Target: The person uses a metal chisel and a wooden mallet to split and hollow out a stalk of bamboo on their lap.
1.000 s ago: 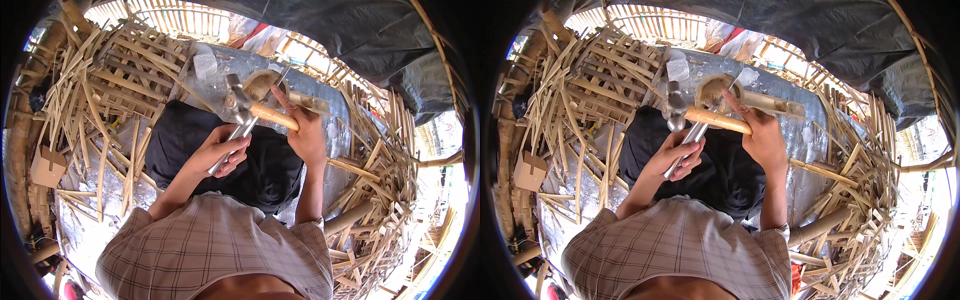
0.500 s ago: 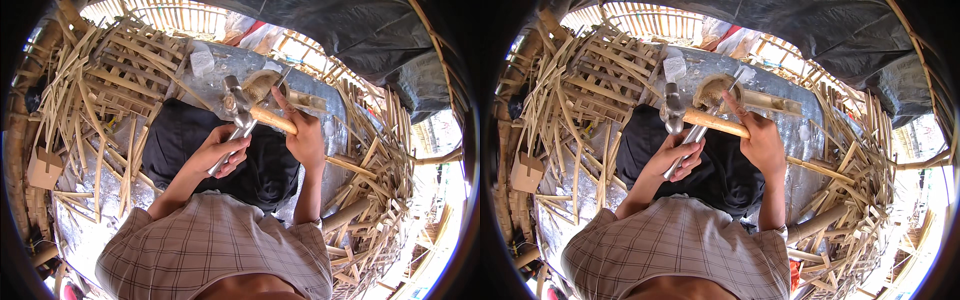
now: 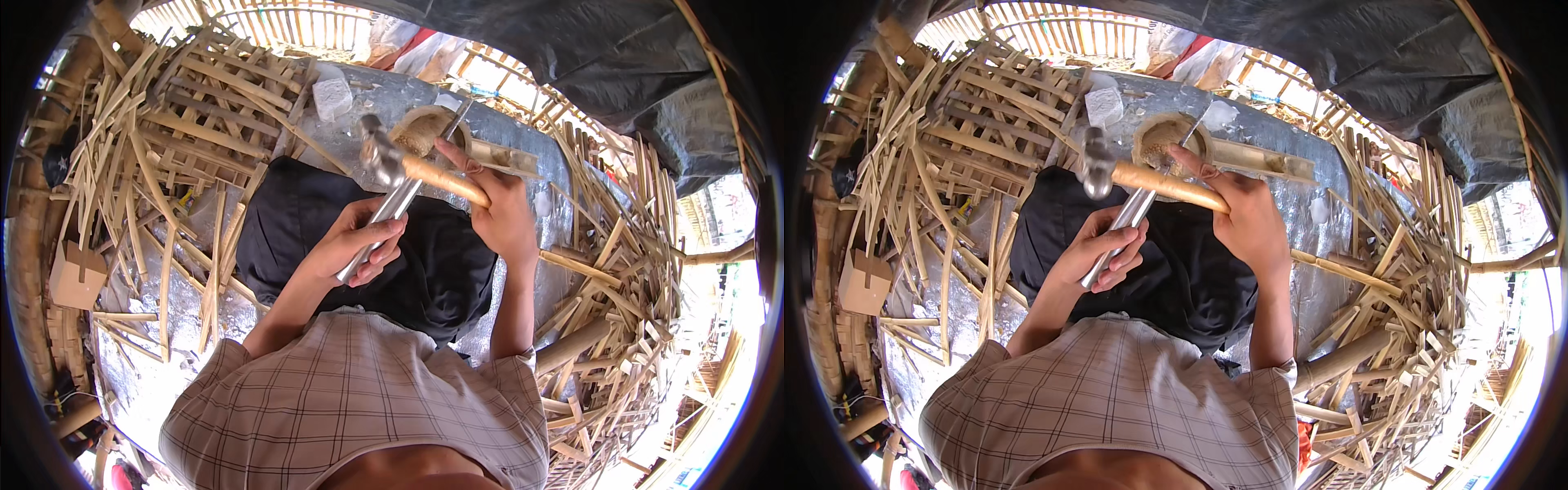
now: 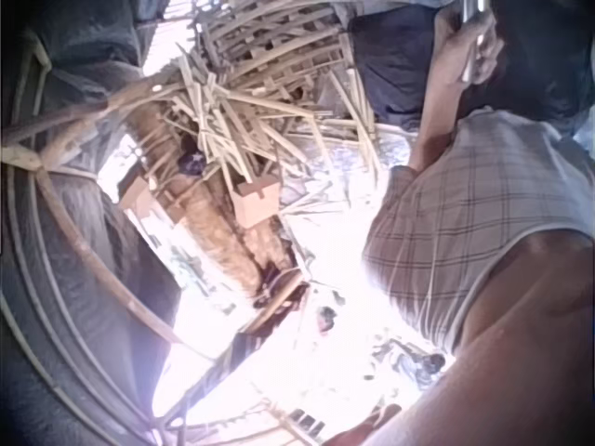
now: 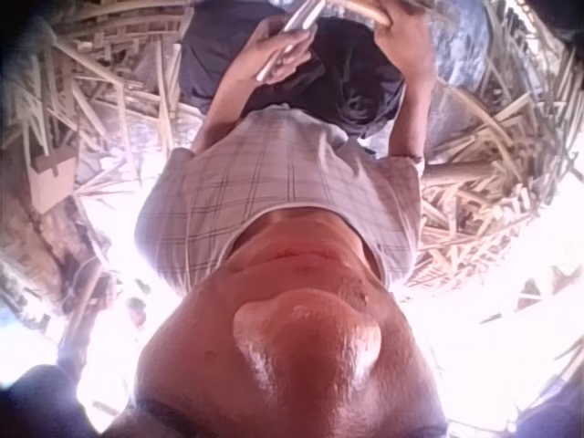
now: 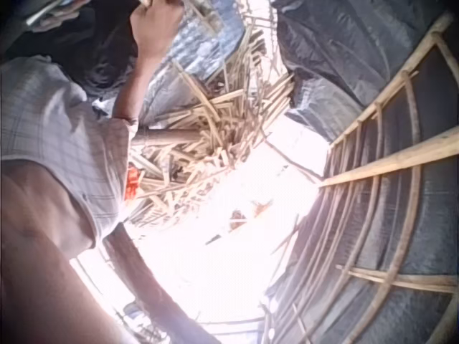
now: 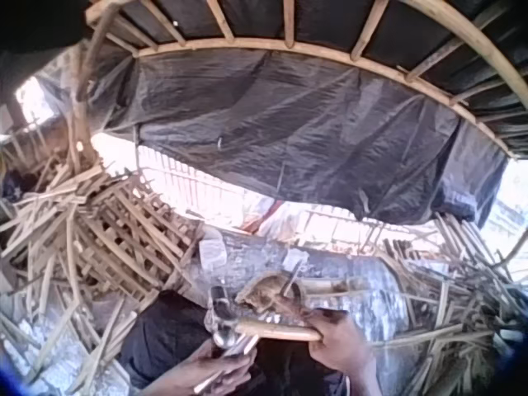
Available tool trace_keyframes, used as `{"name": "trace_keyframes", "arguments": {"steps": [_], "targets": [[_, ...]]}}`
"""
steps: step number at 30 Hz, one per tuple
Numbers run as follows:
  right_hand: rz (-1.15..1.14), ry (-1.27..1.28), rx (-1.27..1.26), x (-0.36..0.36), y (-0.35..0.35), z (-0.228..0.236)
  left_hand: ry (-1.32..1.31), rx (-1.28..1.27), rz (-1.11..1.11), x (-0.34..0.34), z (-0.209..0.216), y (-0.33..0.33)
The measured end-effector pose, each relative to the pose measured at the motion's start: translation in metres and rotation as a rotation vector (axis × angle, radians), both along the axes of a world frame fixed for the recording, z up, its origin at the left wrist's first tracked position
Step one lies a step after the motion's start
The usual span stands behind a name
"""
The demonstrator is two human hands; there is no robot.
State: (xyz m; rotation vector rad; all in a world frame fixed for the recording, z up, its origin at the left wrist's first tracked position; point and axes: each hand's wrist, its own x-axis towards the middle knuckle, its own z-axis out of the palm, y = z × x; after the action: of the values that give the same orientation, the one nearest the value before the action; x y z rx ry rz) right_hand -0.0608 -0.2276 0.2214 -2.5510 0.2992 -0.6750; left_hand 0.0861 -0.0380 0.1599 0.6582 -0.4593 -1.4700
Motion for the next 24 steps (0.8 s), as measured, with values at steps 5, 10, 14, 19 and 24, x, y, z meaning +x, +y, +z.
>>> {"name": "trace_keyframes", "arguments": {"steps": [5, 10, 14, 19, 24], "targets": [[-0.059, -0.063, 0.042, 0.009, -0.016, -0.002, 0.009, -0.005, 0.004, -0.001, 0.004, -0.003], [-0.111, -0.059, 0.117, 0.016, -0.02, 0.005, -0.008, -0.01, -0.003, -0.002, 0.003, -0.005], [-0.15, -0.077, 0.099, 0.016, -0.027, -0.008, -0.006, 0.004, 0.0, -0.001, 0.003, -0.007], [-0.206, -0.053, 0.387, 0.01, -0.041, -0.025, -0.001, -0.005, -0.018, -0.001, 0.005, -0.009], [-0.177, -0.132, 0.586, -0.005, -0.029, -0.015, 0.0, 0.013, -0.023, -0.002, 0.001, -0.009]]}}
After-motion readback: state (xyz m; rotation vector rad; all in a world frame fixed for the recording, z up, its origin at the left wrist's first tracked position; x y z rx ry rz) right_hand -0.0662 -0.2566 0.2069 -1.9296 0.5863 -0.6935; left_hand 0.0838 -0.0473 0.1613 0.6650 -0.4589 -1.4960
